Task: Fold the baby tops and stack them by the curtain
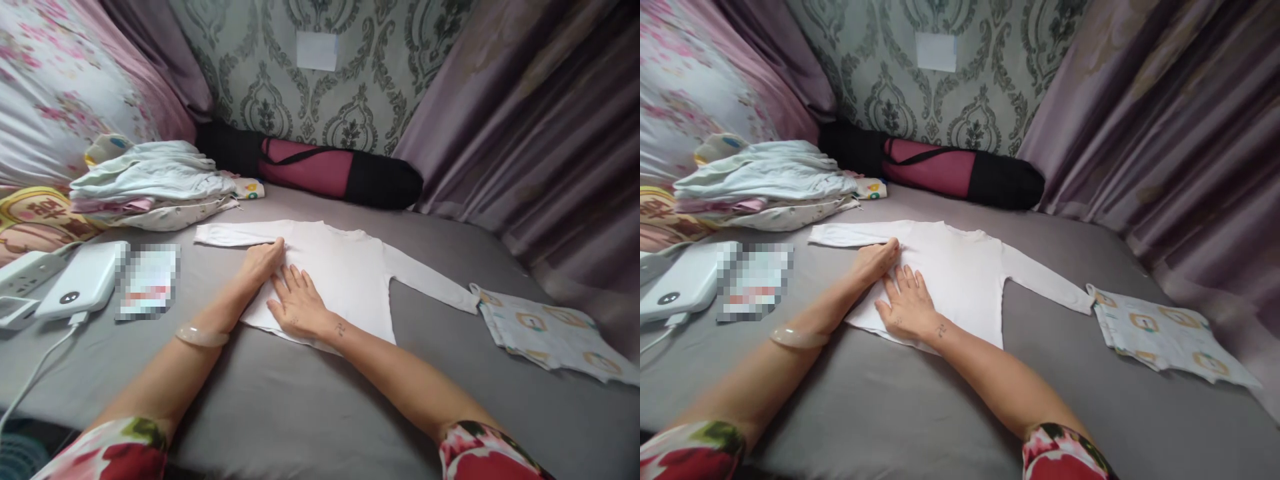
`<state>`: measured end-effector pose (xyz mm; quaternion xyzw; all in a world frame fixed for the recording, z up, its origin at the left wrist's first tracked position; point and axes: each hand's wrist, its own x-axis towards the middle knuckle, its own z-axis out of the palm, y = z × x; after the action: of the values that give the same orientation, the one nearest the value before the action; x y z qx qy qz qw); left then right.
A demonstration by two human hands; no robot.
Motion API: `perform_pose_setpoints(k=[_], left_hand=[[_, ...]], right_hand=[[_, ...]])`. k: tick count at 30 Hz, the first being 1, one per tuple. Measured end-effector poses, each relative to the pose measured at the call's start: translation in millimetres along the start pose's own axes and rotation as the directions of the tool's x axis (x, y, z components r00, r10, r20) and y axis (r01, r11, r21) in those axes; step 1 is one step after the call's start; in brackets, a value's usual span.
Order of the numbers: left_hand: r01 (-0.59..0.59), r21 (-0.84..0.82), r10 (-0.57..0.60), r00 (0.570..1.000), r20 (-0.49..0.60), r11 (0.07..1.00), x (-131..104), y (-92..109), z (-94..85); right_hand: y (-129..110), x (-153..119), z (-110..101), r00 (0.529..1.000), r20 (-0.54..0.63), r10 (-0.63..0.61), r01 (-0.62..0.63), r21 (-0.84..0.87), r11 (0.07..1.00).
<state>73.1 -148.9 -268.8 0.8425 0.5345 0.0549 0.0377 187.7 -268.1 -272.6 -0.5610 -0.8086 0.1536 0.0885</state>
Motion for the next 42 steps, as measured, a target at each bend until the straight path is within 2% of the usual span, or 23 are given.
perform_pose_setpoints(k=[5, 8, 10, 12, 13, 14, 15, 17, 18, 20, 22, 24, 27, 32, 37, 40, 42], left_hand=[[-0.024, 0.171, 0.029, 0.999, -0.026, 0.985, -5.4, 1.0, 2.2], [-0.040, 0.214, 0.048, 0.998, -0.032, 0.976, -8.8, -0.1, 3.2], [-0.049, 0.200, 0.056, 0.998, -0.029, 0.979, -10.2, -3.5, 2.7], [-0.052, 0.170, 0.059, 0.998, -0.035, 0.984, -11.6, -7.9, 0.5], [-0.048, 0.157, 0.058, 0.997, -0.060, 0.986, -12.4, -9.6, -1.2], [-0.042, 0.143, 0.057, 0.993, -0.100, 0.989, -13.4, -10.5, -3.1], [-0.046, 0.124, 0.064, 0.987, -0.145, 0.991, -14.7, -10.0, -4.7], [-0.116, 0.057, 0.126, 0.969, -0.213, 0.992, -18.1, -4.4, -5.8], [-0.188, 0.009, 0.185, 0.959, -0.213, 0.982, -20.1, 0.8, -4.5], [-0.358, -0.091, 0.343, 0.927, -0.152, 0.929, -24.7, 13.8, 2.5], [-0.461, -0.144, 0.457, 0.887, -0.061, 0.876, -30.0, 25.8, 13.7], [-0.453, -0.131, 0.456, 0.890, -0.003, 0.882, -36.1, 31.7, 24.9], [-0.431, -0.076, 0.434, 0.901, 0.026, 0.899, -45.6, 25.0, 33.0], [-0.495, -0.064, 0.499, 0.862, 0.084, 0.866, -57.7, -5.1, 24.3], [-0.521, -0.086, 0.527, 0.841, 0.122, 0.850, -58.0, -26.3, 19.1], [-0.511, -0.082, 0.517, 0.846, 0.132, 0.856, -56.7, -26.5, 17.3], [-0.530, -0.093, 0.538, 0.837, 0.098, 0.843, -59.5, -14.9, 15.9]], right_hand=[[-8.5, -19.6, -7.3, 0.969, 0.070, -0.238, 0.238, 0.004, 0.971], [-22.9, -39.9, -8.3, 0.920, 0.114, -0.374, 0.373, 0.033, 0.927], [-31.6, -55.5, -12.3, 0.872, 0.140, -0.469, 0.464, 0.070, 0.883], [-32.5, -71.1, -20.7, 0.822, 0.142, -0.551, 0.535, 0.136, 0.834], [-28.0, -78.1, -26.4, 0.818, 0.121, -0.563, 0.542, 0.168, 0.824], [-19.7, -84.1, -32.5, 0.836, 0.088, -0.541, 0.519, 0.189, 0.833], [-7.4, -88.8, -38.6, 0.879, 0.044, -0.474, 0.458, 0.194, 0.867], [26.5, -93.3, -48.7, 0.973, -0.058, -0.224, 0.230, 0.155, 0.961], [46.0, -93.3, -51.8, 0.992, -0.101, -0.077, 0.090, 0.133, 0.987], [83.1, -90.7, -53.6, 0.970, -0.173, 0.171, -0.157, 0.094, 0.983], [109.9, -88.2, -50.0, 0.935, -0.193, 0.296, -0.291, 0.052, 0.955], [121.9, -89.3, -43.9, 0.940, -0.151, 0.305, -0.310, -0.008, 0.951], [118.1, -98.6, -37.7, 0.964, -0.073, 0.255, -0.260, -0.070, 0.963], [96.4, -125.0, -42.3, 0.989, 0.056, 0.139, -0.138, -0.035, 0.990], [81.4, -152.1, -50.9, 0.988, 0.153, 0.030, -0.041, 0.070, 0.997], [74.7, -160.6, -57.3, 0.984, 0.176, 0.001, -0.024, 0.129, 0.991], [69.8, -160.3, -60.8, 0.983, 0.184, -0.017, -0.015, 0.169, 0.986]])
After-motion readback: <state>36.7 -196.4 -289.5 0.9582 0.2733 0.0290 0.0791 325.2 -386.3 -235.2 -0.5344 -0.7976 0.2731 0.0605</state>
